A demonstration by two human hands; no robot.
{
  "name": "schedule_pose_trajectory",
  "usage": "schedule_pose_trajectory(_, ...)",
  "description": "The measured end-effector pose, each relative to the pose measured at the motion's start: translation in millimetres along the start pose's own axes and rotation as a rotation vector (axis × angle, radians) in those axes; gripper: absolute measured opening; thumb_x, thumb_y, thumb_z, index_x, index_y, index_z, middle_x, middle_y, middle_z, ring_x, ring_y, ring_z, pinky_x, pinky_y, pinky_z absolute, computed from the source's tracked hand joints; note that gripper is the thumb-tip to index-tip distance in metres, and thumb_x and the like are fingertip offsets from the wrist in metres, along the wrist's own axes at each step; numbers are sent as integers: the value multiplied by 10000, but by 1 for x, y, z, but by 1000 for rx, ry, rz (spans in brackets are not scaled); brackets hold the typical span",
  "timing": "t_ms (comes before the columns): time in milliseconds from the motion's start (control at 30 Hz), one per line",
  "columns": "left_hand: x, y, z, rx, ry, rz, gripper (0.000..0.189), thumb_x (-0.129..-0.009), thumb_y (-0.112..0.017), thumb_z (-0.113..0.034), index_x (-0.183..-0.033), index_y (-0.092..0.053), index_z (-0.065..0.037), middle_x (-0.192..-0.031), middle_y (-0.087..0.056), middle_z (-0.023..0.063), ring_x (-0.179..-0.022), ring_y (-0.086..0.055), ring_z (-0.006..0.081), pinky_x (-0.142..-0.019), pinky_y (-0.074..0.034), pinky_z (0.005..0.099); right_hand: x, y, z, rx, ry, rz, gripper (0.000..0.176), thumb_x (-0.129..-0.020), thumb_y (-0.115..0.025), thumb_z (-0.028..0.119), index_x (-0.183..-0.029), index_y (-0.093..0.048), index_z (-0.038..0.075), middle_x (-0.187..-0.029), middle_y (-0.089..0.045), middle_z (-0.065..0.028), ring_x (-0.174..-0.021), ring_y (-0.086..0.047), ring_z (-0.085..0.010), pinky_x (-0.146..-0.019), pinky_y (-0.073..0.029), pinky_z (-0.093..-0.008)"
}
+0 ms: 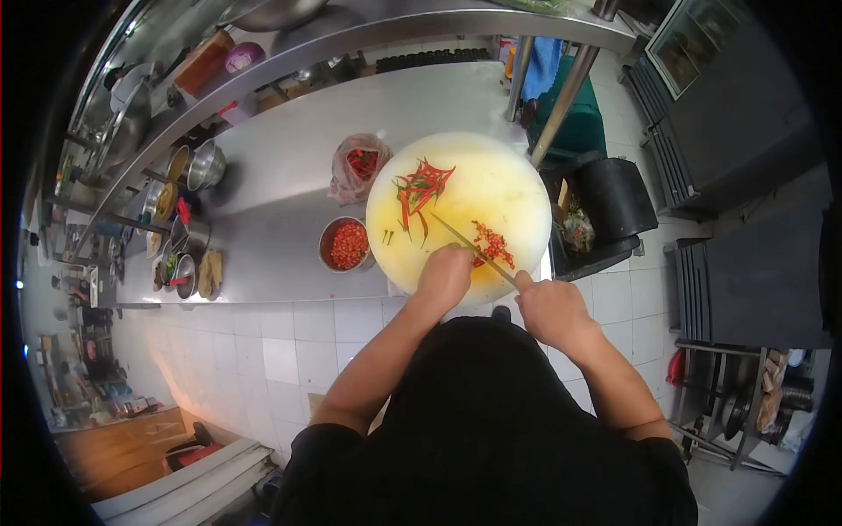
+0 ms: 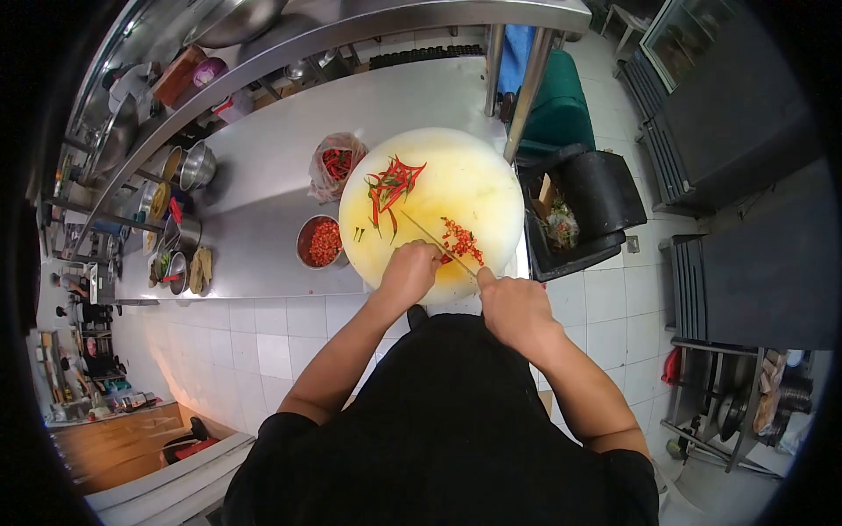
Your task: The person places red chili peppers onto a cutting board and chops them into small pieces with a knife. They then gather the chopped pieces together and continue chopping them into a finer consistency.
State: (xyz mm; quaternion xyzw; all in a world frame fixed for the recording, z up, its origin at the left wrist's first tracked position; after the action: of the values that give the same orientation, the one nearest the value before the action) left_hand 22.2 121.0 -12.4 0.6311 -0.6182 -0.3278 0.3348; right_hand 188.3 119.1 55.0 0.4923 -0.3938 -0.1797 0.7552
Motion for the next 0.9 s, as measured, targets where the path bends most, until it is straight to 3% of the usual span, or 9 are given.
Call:
schedule_pose_trajectory(167, 0, -4, 2, -13, -14, 11, 84, -868, -710, -52, -906, -751, 10, -898, -706, 243, -874, -699, 422, -812, -559, 496, -10, -22, -8, -62, 29, -60, 219, -983, -600, 163, -1104, -571, -17, -796, -735, -241, -769, -760, -394, -707, -601, -492)
schedule_pose_trajectory(300, 0, -1, 1, 15, -34, -18, 77, -870, -710, -54, -899, -744, 9, -885, -703, 242, -869, -698, 425, -806, -557, 500, 1, 2, 4, -34, 58, -52, 230, -985, -604, 173, -1104, -572, -21, -803, -737, -244, -763, -757, -398, -708, -598, -499)
schedule_pose_trajectory(500, 0, -1, 1, -8, -14, -10, 92, -881, -694, -66, -887, -739, 14, -882, -706, 241, -847, -695, 426, -792, -555, 507, -13, -14, 0, -101, 52, -69, 193, -924, -581, 68, -1092, -568, -28, -820, -741, -247, -777, -761, -399, -721, -600, -493)
schedule_pose_trajectory(600, 1, -5, 7, -1, -8, -5, 98, -887, -681, -66, -885, -736, 15, -882, -704, 242, -840, -692, 427, -790, -554, 510, -3, 1, 8, -11, 22, 20, 197, -935, -579, 76, -1102, -562, -27, -830, -742, -246, -799, -759, -407, -735, -597, -500)
schedule_pose_trajectory(800, 7, -1, 3, -17, -14, -52, 101, -884, -670, -53, -866, -745, 13, -853, -693, 232, -825, -691, 421, -784, -561, 500, -17, -25, -3, -150, 16, -50, 252, -1006, -607, 201, -1108, -559, -24, -834, -738, -253, -808, -746, -431, -752, -582, -540)
schedule_pose_trajectory(900, 13, 3, 0, -8, -102, -141, 106, -878, -671, -51, -855, -750, 16, -841, -687, 227, -811, -689, 418, -773, -564, 498, -16, -22, -3, -150, 21, -45, 248, -1000, -612, 197, -1103, -561, -23, -828, -736, -256, -811, -747, -432, -759, -581, -546)
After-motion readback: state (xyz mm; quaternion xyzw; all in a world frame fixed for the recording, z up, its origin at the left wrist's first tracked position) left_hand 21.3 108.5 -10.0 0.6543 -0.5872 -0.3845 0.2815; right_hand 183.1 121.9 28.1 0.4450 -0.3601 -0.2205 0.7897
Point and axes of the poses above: each hand's wrist, its own x-axis away from the middle knuckle, its own y-axis out of the back of the hand, z = x × y, the point moved 8 cm from there along -x, towards the middle knuckle
